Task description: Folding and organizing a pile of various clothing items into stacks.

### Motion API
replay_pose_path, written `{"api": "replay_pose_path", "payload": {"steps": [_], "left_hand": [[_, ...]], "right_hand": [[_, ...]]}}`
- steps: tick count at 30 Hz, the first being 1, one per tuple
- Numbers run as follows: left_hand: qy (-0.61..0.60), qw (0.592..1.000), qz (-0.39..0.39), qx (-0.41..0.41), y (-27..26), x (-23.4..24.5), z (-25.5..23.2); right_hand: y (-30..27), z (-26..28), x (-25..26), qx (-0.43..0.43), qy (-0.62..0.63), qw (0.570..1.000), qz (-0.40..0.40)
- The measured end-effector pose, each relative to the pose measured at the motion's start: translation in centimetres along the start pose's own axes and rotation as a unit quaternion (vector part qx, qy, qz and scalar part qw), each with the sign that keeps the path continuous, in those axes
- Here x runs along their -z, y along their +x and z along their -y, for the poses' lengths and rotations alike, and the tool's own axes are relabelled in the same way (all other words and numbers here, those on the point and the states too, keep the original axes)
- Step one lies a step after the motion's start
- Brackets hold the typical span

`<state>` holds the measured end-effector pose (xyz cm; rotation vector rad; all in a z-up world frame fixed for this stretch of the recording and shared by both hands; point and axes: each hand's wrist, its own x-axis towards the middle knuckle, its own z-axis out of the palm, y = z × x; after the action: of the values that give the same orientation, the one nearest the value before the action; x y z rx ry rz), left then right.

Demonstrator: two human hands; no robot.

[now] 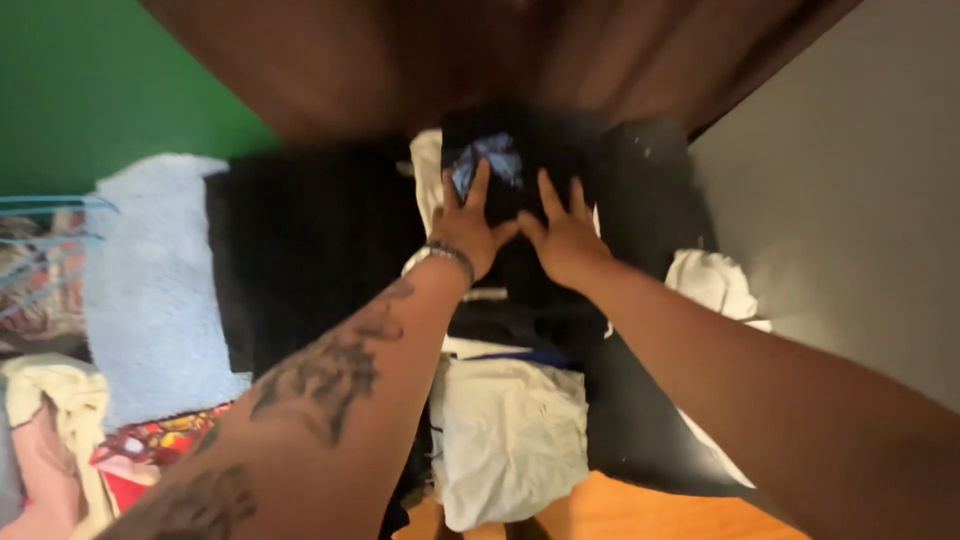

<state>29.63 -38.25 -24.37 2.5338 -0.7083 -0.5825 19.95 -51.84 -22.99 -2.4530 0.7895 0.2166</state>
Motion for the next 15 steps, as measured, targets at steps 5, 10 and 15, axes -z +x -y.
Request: {"api": "replay_pose_path", "payload": {"steps": [5, 10, 15], "left_hand": [[-0.023, 0.997, -0.054, -0.045, -6.1, 2.5, -0.3], [-0.057, 0.991, -0.105, -0.053, -13.3, 5.1, -0.5], [-0.089, 0.991, -0.098, -0.007, -18.7, 6.6, 0.1]], "right_hand": [[-5.3, -1.1, 1.8, 0.064, 0.026, 0.996, -0.054], [-11.7, -1.0, 2.8, 0.103, 0.075, 0.986, -0.105], [-17.3, 0.0, 2.3, 0.099, 0.085, 0.990, -0.059]]}}
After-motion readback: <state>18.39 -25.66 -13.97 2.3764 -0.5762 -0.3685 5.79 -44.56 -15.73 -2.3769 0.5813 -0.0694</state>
